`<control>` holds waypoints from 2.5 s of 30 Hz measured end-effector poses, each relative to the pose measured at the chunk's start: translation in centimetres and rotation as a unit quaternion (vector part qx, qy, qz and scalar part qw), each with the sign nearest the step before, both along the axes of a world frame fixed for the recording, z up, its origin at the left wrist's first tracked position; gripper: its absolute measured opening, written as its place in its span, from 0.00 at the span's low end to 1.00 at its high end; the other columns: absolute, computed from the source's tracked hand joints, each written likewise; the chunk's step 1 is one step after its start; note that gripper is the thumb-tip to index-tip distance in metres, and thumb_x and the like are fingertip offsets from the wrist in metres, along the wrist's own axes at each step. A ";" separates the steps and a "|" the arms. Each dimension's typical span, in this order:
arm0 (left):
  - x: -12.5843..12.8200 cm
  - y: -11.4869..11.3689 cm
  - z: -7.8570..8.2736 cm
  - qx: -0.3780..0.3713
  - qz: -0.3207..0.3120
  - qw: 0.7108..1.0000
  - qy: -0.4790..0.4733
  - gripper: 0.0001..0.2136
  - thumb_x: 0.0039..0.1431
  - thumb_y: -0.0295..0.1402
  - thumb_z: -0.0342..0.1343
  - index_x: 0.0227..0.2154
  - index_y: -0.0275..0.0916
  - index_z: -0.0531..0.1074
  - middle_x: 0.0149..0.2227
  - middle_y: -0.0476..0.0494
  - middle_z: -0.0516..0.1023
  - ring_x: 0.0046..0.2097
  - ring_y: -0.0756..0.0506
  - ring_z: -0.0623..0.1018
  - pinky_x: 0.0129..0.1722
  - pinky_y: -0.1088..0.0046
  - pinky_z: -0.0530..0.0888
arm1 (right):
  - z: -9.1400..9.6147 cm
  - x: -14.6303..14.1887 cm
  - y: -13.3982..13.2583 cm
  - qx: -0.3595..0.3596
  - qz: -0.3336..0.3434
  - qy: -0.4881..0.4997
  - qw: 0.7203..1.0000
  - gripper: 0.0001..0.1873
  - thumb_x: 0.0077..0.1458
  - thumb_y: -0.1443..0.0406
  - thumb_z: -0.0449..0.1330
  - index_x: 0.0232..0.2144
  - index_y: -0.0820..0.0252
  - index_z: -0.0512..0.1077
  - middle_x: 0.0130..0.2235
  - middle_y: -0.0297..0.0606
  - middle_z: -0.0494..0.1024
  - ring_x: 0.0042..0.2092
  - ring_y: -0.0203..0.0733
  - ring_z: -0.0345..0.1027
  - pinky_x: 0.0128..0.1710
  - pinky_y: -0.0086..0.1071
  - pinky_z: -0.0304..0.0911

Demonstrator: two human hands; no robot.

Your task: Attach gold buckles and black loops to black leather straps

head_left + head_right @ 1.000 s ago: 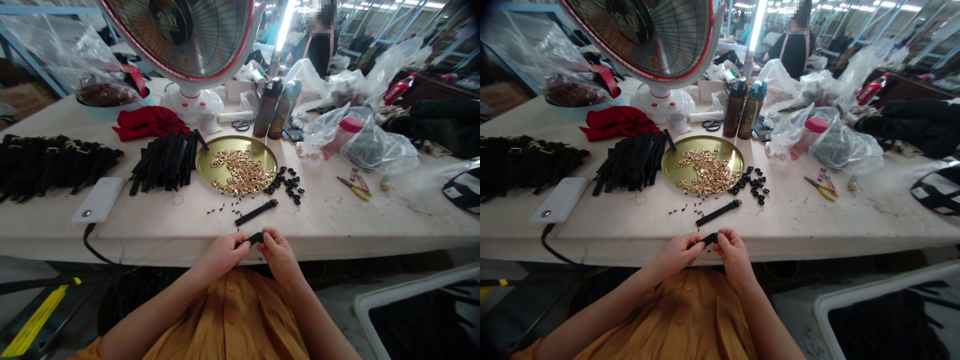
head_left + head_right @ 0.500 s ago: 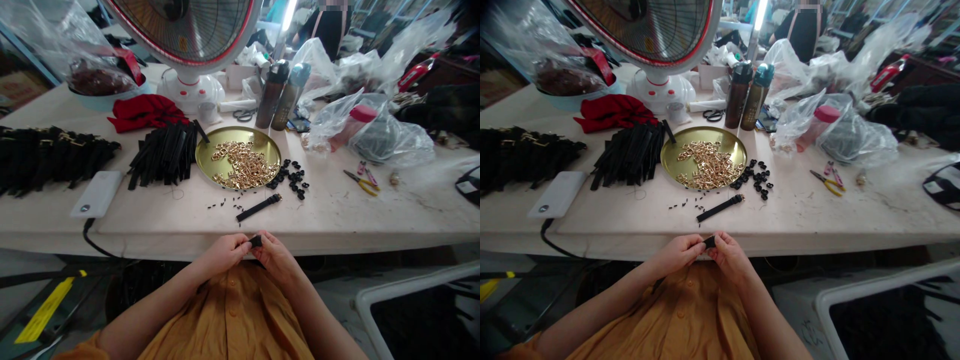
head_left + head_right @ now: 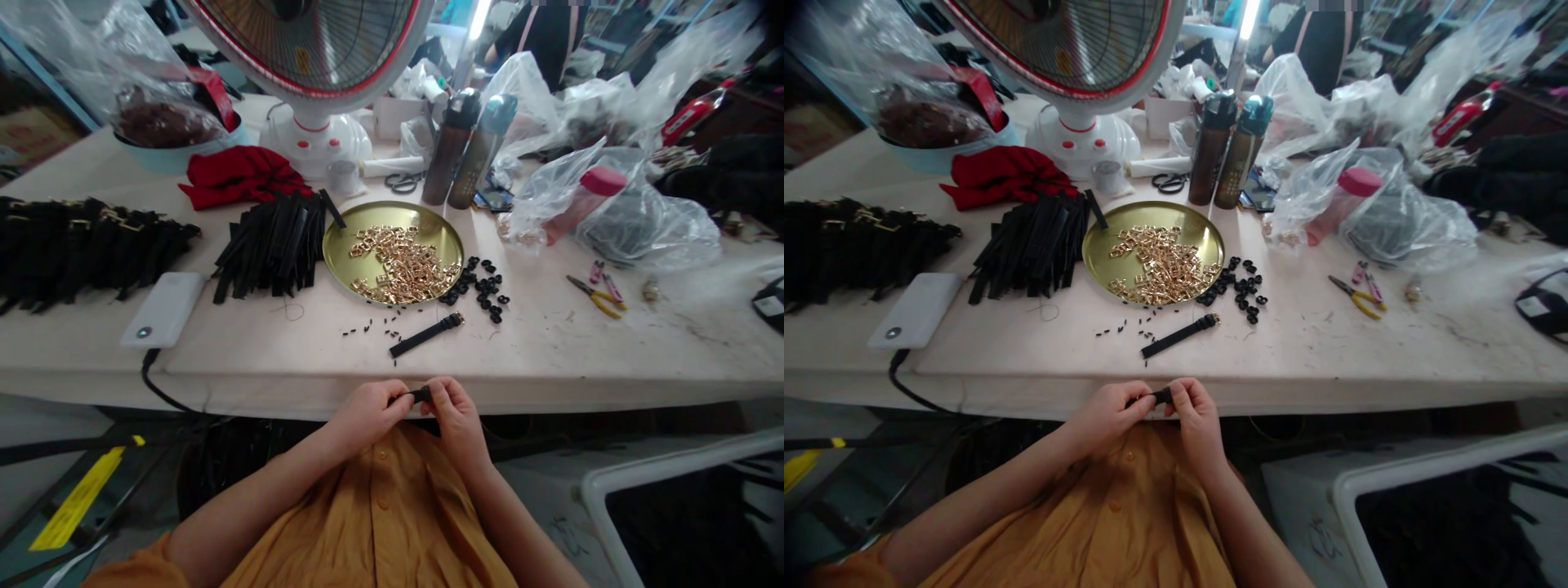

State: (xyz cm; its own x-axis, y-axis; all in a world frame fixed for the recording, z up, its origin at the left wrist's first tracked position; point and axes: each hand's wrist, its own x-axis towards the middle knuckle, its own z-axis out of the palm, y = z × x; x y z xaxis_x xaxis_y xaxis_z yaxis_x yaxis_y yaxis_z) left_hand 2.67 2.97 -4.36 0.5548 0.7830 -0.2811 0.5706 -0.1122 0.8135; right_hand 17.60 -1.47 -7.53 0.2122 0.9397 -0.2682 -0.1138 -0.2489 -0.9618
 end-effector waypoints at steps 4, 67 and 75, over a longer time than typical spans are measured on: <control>-0.2 -0.3 0.0 0.015 -0.003 1.000 0.006 0.14 0.57 0.38 0.42 0.26 0.38 0.70 0.23 0.50 0.70 0.26 0.50 0.68 0.25 0.78 0.59 | 0.3 -0.2 -0.7 0.005 0.000 -0.028 1.000 0.10 0.50 0.57 0.57 0.28 0.59 0.68 0.23 0.30 0.69 0.28 0.34 0.62 0.32 0.29 0.57; -2.4 -2.5 -1.6 -0.276 0.020 0.958 -0.082 0.13 0.49 0.33 0.51 0.38 0.33 0.68 0.30 0.45 0.76 0.32 0.48 0.74 0.31 0.75 0.68 | -2.2 -1.2 -3.2 -0.003 0.020 -0.160 0.987 0.09 0.52 0.60 0.53 0.33 0.59 0.66 0.29 0.35 0.70 0.31 0.39 0.62 0.32 0.32 0.58; -1.7 -2.7 -2.5 -0.196 0.000 0.980 -0.030 0.16 0.49 0.31 0.50 0.43 0.37 0.70 0.37 0.45 0.76 0.35 0.47 0.74 0.34 0.75 0.68 | -2.9 -1.4 -3.6 -0.007 0.048 -0.212 0.976 0.07 0.50 0.61 0.54 0.32 0.58 0.65 0.29 0.36 0.71 0.31 0.40 0.64 0.32 0.33 0.59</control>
